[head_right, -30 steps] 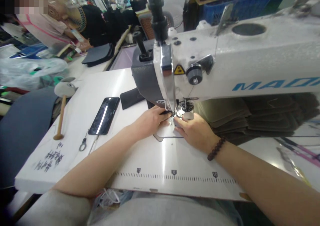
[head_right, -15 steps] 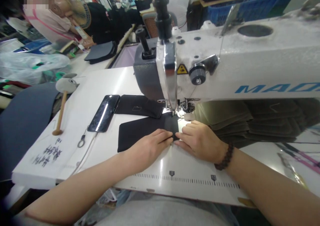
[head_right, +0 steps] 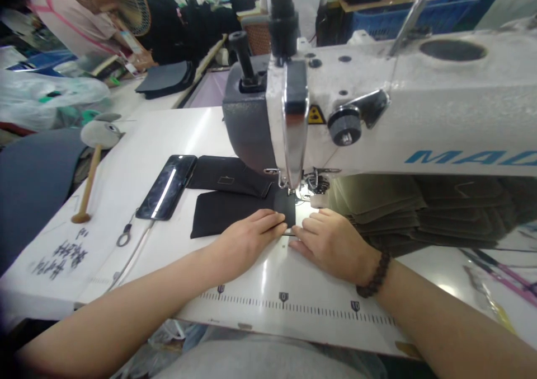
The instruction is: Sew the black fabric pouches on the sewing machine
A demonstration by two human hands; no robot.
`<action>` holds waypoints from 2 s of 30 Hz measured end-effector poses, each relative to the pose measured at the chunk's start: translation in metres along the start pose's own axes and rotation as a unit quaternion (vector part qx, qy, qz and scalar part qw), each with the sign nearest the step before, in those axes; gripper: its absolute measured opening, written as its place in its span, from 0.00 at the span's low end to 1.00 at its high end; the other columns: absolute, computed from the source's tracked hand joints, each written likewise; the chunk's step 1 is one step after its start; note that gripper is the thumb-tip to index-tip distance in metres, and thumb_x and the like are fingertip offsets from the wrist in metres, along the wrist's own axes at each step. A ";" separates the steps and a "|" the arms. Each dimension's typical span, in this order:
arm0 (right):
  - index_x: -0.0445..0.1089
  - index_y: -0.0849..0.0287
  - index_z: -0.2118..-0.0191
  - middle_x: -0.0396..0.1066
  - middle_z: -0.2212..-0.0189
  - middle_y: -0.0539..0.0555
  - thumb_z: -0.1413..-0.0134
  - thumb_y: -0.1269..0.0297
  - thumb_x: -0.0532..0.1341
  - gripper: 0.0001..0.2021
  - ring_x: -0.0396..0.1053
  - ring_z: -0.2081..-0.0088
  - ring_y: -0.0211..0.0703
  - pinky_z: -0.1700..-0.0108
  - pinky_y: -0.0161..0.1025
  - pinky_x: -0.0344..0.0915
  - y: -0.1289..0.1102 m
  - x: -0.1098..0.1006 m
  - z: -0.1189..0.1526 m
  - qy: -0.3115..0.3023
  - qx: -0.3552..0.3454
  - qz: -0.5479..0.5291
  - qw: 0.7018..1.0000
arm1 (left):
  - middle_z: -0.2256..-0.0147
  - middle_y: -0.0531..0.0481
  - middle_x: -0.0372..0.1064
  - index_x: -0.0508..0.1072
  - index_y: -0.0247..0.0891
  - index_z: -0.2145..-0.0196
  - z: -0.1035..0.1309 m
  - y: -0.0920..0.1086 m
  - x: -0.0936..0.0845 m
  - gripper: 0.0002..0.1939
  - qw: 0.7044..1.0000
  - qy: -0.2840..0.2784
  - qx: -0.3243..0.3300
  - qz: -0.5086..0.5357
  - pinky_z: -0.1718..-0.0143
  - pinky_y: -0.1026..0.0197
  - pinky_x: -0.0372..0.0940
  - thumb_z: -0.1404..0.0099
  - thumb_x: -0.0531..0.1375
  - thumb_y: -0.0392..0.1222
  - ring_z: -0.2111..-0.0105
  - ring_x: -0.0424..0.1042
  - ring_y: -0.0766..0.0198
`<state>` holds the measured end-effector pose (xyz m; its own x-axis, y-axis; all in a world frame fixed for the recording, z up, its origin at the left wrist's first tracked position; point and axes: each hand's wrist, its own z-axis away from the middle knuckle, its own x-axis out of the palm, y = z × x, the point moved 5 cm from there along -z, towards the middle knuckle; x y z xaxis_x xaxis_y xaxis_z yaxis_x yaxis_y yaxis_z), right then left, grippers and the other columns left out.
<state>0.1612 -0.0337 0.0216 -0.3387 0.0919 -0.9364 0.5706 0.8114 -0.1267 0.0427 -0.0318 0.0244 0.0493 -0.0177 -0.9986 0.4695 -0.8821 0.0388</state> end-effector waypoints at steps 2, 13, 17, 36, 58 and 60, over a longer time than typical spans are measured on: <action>0.71 0.63 0.67 0.63 0.80 0.51 0.41 0.62 0.49 0.15 0.57 0.75 0.38 0.69 0.37 0.53 0.003 0.001 -0.001 -0.002 0.019 0.006 1.000 | 0.58 0.42 0.65 0.68 0.27 0.60 -0.003 -0.004 0.001 0.11 1.000 -0.004 -0.001 -0.006 0.52 0.60 0.61 0.37 0.50 0.32 0.57 0.63 0.60; 0.68 0.63 0.59 0.67 0.72 0.55 0.43 0.59 0.51 0.15 0.63 0.69 0.41 0.67 0.36 0.56 0.021 0.012 -0.001 -0.023 0.121 0.023 0.992 | 0.57 0.43 0.64 0.68 0.28 0.59 -0.017 -0.034 0.006 0.10 0.999 0.017 -0.040 0.030 0.53 0.62 0.61 0.40 0.54 0.31 0.56 0.62 0.59; 0.67 0.62 0.57 0.68 0.71 0.55 0.44 0.58 0.52 0.15 0.63 0.68 0.42 0.68 0.36 0.57 0.022 0.013 -0.001 -0.023 0.135 0.021 0.990 | 0.60 0.44 0.65 0.69 0.29 0.61 -0.024 -0.041 0.004 0.08 0.998 0.018 -0.042 0.039 0.53 0.62 0.60 0.38 0.54 0.33 0.57 0.62 0.61; 0.67 0.62 0.58 0.68 0.71 0.55 0.45 0.60 0.53 0.14 0.64 0.69 0.42 0.67 0.37 0.58 0.022 0.014 -0.001 -0.028 0.126 0.022 0.991 | 0.51 0.38 0.61 0.62 0.28 0.51 -0.019 -0.044 0.000 0.16 0.990 -0.049 -0.127 -0.026 0.51 0.54 0.58 0.37 0.48 0.30 0.50 0.61 0.55; 0.68 0.62 0.59 0.67 0.72 0.54 0.45 0.63 0.54 0.12 0.63 0.69 0.40 0.65 0.37 0.58 0.022 0.011 0.001 -0.035 0.123 -0.013 0.992 | 0.56 0.36 0.65 0.54 0.27 0.46 0.059 -0.098 -0.026 0.28 0.850 0.156 -0.365 0.346 0.59 0.50 0.65 0.46 0.51 0.30 0.59 0.69 0.55; 0.69 0.62 0.60 0.67 0.72 0.54 0.45 0.63 0.54 0.12 0.63 0.69 0.40 0.66 0.37 0.58 0.020 0.009 0.001 -0.023 0.114 -0.014 0.993 | 0.47 0.31 0.55 0.56 0.28 0.47 0.067 -0.083 -0.021 0.25 0.884 0.176 -0.372 0.222 0.53 0.44 0.59 0.43 0.52 0.31 0.50 0.61 0.50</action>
<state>0.1708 -0.0172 0.0101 -0.3249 0.0402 -0.9449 0.7175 0.6614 -0.2185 -0.0562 0.0101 0.0396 0.5840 -0.0217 -0.8115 0.7784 -0.2687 0.5674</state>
